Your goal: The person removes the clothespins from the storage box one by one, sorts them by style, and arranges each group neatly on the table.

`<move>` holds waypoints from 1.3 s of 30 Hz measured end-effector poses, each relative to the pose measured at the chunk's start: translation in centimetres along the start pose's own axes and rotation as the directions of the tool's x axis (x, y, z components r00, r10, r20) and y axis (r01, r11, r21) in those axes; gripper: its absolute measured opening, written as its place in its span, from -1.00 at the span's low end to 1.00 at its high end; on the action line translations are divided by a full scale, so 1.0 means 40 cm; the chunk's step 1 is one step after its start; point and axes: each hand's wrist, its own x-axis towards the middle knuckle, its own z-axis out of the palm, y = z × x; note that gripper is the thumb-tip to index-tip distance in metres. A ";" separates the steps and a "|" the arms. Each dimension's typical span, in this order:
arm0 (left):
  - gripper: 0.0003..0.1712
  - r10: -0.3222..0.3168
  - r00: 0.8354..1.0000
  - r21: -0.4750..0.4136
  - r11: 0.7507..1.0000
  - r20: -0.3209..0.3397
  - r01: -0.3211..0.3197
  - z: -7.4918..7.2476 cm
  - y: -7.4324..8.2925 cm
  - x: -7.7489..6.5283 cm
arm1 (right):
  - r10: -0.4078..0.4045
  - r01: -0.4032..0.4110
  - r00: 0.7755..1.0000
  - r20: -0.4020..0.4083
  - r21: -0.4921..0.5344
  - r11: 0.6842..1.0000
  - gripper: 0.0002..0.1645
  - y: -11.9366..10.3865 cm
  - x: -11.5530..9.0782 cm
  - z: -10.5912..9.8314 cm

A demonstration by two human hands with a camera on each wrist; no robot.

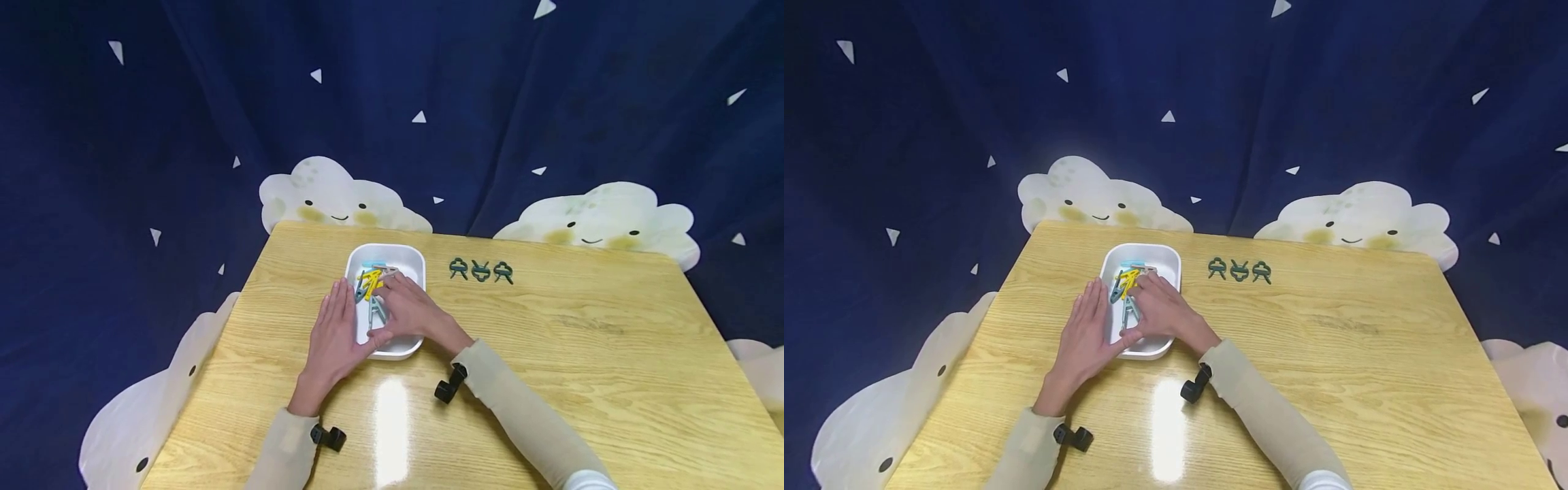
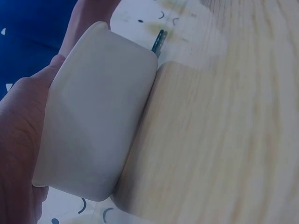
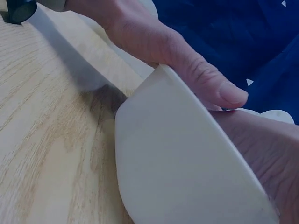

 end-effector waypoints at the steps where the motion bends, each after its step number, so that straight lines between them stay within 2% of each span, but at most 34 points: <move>1: 0.43 0.000 1.000 0.001 1.000 0.002 0.000 0.001 0.000 0.000 | 0.003 -0.003 1.000 -0.006 0.005 1.000 0.03 0.001 -0.002 -0.002; 10: 0.48 -0.016 1.000 0.030 0.999 0.018 0.015 0.000 0.004 0.000 | 0.034 -0.030 0.997 -0.071 0.054 0.998 0.09 0.018 -0.037 -0.032; 21: 0.52 -0.022 1.000 0.031 0.999 0.000 0.022 0.002 0.003 0.000 | 0.086 -0.073 0.983 -0.161 0.089 0.993 0.04 0.059 -0.075 -0.076; 39: 0.53 -0.034 0.999 0.029 0.999 0.015 0.034 0.001 0.004 0.003 | 0.143 -0.122 0.962 -0.234 0.103 0.987 0.05 0.141 -0.160 -0.131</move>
